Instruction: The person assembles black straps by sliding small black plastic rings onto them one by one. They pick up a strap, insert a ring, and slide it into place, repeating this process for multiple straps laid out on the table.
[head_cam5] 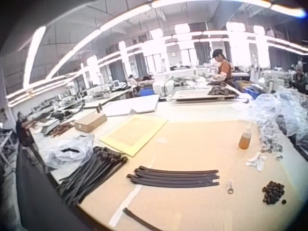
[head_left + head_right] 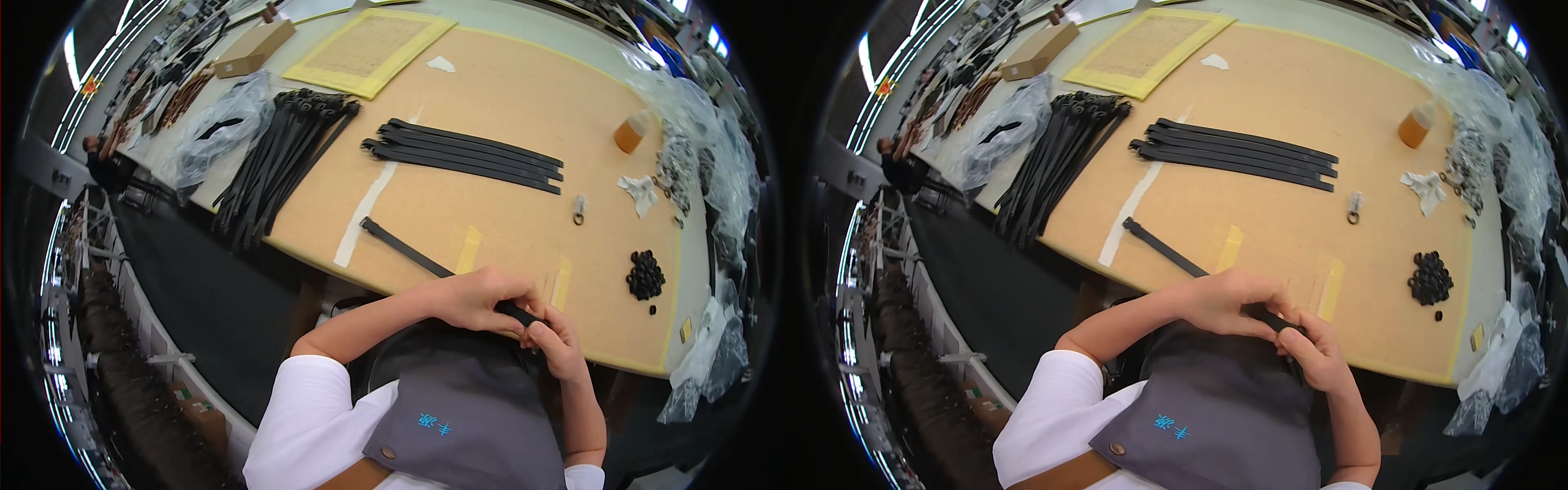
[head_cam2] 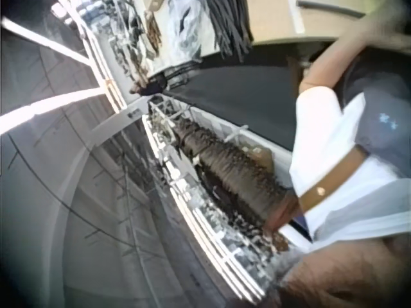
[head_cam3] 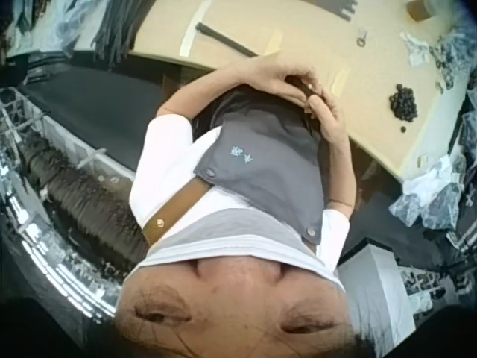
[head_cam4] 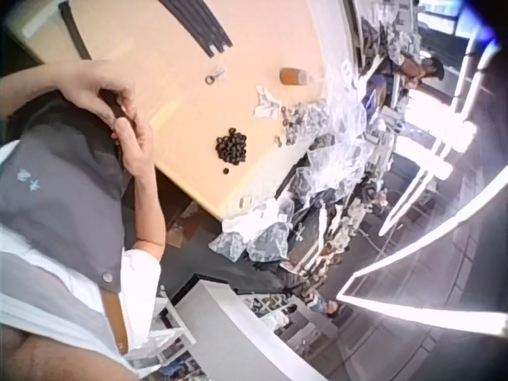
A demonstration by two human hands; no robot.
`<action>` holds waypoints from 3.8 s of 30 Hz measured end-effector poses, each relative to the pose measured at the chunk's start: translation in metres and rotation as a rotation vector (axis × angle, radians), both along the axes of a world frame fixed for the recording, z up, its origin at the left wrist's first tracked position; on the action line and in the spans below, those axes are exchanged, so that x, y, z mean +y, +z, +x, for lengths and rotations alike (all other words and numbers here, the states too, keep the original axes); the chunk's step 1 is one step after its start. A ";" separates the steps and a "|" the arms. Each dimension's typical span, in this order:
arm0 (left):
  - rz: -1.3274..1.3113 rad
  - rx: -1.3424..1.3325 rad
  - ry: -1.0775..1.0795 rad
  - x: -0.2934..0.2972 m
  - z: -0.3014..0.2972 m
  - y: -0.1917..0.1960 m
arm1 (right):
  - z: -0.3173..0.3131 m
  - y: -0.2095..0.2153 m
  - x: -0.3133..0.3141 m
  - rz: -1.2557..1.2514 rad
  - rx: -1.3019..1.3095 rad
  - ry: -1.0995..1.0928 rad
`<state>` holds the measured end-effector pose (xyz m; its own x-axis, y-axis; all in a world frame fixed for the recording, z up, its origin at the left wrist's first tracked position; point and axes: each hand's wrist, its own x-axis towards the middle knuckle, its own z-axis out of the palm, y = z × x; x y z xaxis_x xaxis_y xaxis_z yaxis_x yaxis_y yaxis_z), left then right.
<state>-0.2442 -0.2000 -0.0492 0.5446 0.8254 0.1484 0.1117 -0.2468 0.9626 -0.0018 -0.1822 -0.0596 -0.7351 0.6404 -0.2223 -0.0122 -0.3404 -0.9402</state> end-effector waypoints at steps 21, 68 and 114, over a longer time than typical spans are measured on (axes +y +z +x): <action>0.055 0.058 0.054 -0.002 -0.018 0.001 | -0.012 -0.010 0.014 0.092 -0.082 0.050; 0.039 0.610 0.401 0.007 -0.058 -0.019 | 0.057 -0.012 0.056 0.429 -0.544 -0.163; 0.531 0.620 0.267 0.123 -0.024 -0.051 | 0.038 -0.010 0.204 1.114 -0.753 0.101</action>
<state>-0.2680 -0.0770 -0.1005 0.4530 0.8426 0.2913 0.6978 -0.5384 0.4725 0.0357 0.0222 -0.0695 -0.7199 0.6940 0.0096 0.6046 0.6339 -0.4823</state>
